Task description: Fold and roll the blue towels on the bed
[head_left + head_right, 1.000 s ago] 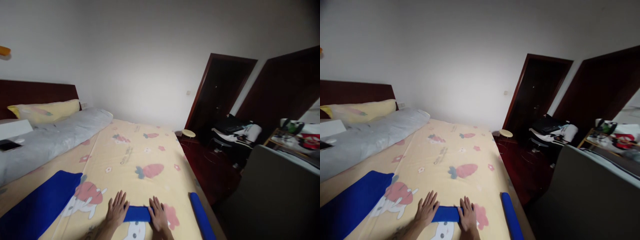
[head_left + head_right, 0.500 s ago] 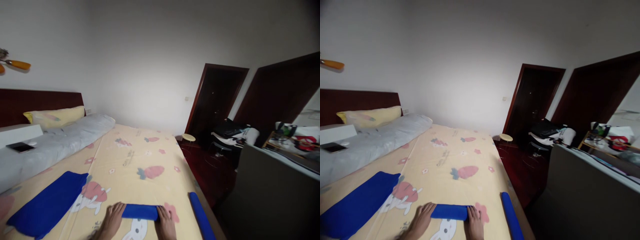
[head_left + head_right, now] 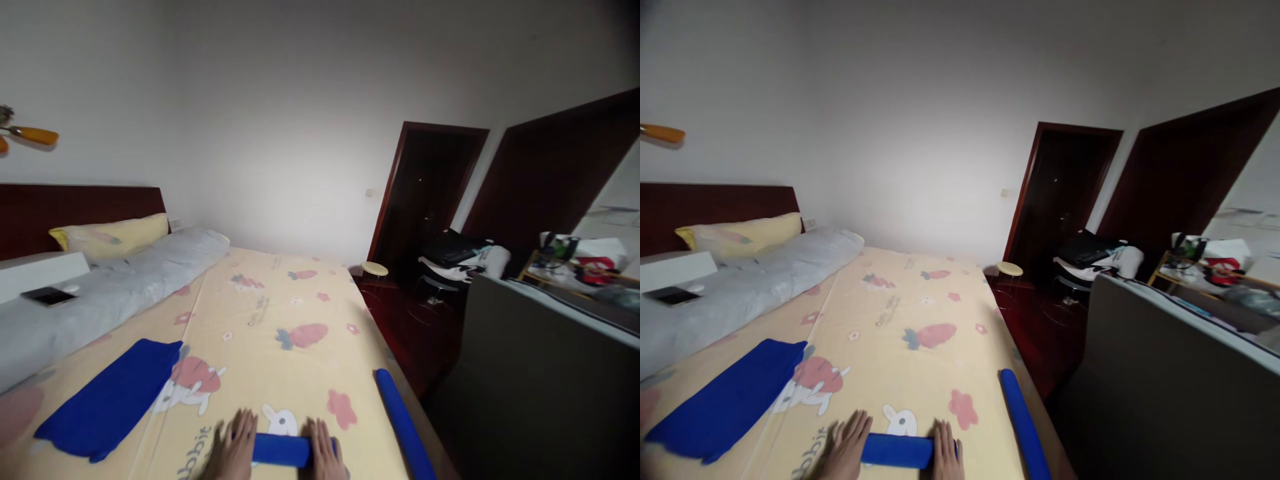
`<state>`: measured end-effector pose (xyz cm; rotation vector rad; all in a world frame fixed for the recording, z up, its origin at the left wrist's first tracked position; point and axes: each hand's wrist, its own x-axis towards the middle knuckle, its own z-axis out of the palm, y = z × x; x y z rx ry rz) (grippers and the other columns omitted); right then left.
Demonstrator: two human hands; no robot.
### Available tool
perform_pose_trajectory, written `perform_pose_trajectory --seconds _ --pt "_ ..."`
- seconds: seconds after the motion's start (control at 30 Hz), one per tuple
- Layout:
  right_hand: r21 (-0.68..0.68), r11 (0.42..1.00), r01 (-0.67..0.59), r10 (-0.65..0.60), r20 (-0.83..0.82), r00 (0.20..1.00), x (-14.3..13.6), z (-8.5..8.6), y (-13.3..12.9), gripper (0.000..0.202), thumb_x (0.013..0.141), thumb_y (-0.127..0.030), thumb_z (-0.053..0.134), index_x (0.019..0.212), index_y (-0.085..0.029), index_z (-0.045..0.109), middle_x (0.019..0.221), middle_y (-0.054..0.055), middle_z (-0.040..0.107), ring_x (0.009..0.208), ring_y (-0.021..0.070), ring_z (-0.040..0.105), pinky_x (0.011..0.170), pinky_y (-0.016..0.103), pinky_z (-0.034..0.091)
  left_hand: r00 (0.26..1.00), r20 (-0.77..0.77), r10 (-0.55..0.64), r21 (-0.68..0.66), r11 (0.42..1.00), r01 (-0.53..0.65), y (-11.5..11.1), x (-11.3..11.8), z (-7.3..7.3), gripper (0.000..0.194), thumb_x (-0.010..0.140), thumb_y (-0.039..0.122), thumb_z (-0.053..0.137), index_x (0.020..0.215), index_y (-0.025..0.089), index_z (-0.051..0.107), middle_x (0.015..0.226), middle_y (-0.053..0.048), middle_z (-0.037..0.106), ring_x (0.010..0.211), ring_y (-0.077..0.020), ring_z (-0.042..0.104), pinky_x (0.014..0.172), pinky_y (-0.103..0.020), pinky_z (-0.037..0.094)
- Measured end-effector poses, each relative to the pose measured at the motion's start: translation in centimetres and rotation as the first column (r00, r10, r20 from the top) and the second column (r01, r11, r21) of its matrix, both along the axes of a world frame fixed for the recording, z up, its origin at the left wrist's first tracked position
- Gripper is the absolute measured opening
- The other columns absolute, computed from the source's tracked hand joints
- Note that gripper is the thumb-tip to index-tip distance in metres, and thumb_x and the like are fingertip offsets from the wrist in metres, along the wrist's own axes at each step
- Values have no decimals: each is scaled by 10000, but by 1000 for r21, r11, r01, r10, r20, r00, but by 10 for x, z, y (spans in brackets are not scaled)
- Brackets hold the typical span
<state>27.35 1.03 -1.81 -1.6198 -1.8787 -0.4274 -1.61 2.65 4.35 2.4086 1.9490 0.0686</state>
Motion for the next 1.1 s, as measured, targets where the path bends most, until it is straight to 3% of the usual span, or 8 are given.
perform_pose_trajectory --seconds 0.2,0.3,0.37,0.53,0.7,0.83,0.97,1.1 --pt "420 868 -264 260 66 963 -80 -18 24 652 902 -219 356 1518 -246 147 1004 -2 758 847 207 720 723 330 500 966 106 -238 64 971 232 1 79 -28 746 811 68 327 1456 338 68 1543 43 301 1419 -202 338 1159 -430 355" --pt "318 907 -277 268 73 961 -63 -27 24 652 917 -336 397 1516 -273 148 1104 6 728 920 221 714 776 345 512 942 136 -305 69 952 298 3 63 -36 812 807 141 441 1440 363 -17 1543 64 292 1408 -240 363 1155 -427 363" --pt "160 933 -323 313 86 946 -30 -21 18 738 878 -453 469 1515 -292 132 1247 28 657 1041 251 680 847 367 511 929 155 -335 30 942 335 2 39 -27 871 794 202 517 1452 378 -26 1568 73 217 1435 -273 307 1183 -446 304" --pt "-345 863 -369 382 -33 924 38 22 3 831 823 -603 534 1506 -297 172 1487 78 410 1319 325 469 1040 473 425 947 195 -255 -92 957 277 -1 7 21 856 807 388 557 1503 370 60 1609 37 118 1486 -290 150 1204 -524 170" --pt "-579 736 -350 296 -190 936 35 64 4 762 849 -643 454 1488 -262 288 1539 122 315 1423 346 295 1121 601 276 974 167 -156 -258 946 196 12 19 50 936 697 462 659 1505 337 204 1618 0 161 1491 -255 133 1193 -489 180" --pt "-598 693 -402 307 -261 915 35 87 0 752 821 -612 503 1466 -261 343 1520 139 371 1403 348 343 1108 592 292 975 164 -153 -239 952 190 18 14 47 884 707 455 665 1489 349 266 1611 6 206 1488 -235 147 1193 -467 187" --pt "-557 726 -403 247 -336 909 38 113 -13 592 783 -314 509 1366 -224 462 1419 134 525 1296 292 493 1086 477 340 981 151 -120 -192 970 149 13 -7 36 736 791 397 600 1470 344 323 1597 0 244 1479 -223 183 1196 -454 197" --pt "-575 706 -412 183 -414 892 38 150 -11 363 698 -189 496 1045 -221 600 928 41 722 848 220 664 798 342 481 976 162 -148 -173 969 176 15 -25 28 695 777 276 598 1430 390 390 1562 34 342 1450 -224 281 1206 -451 200"
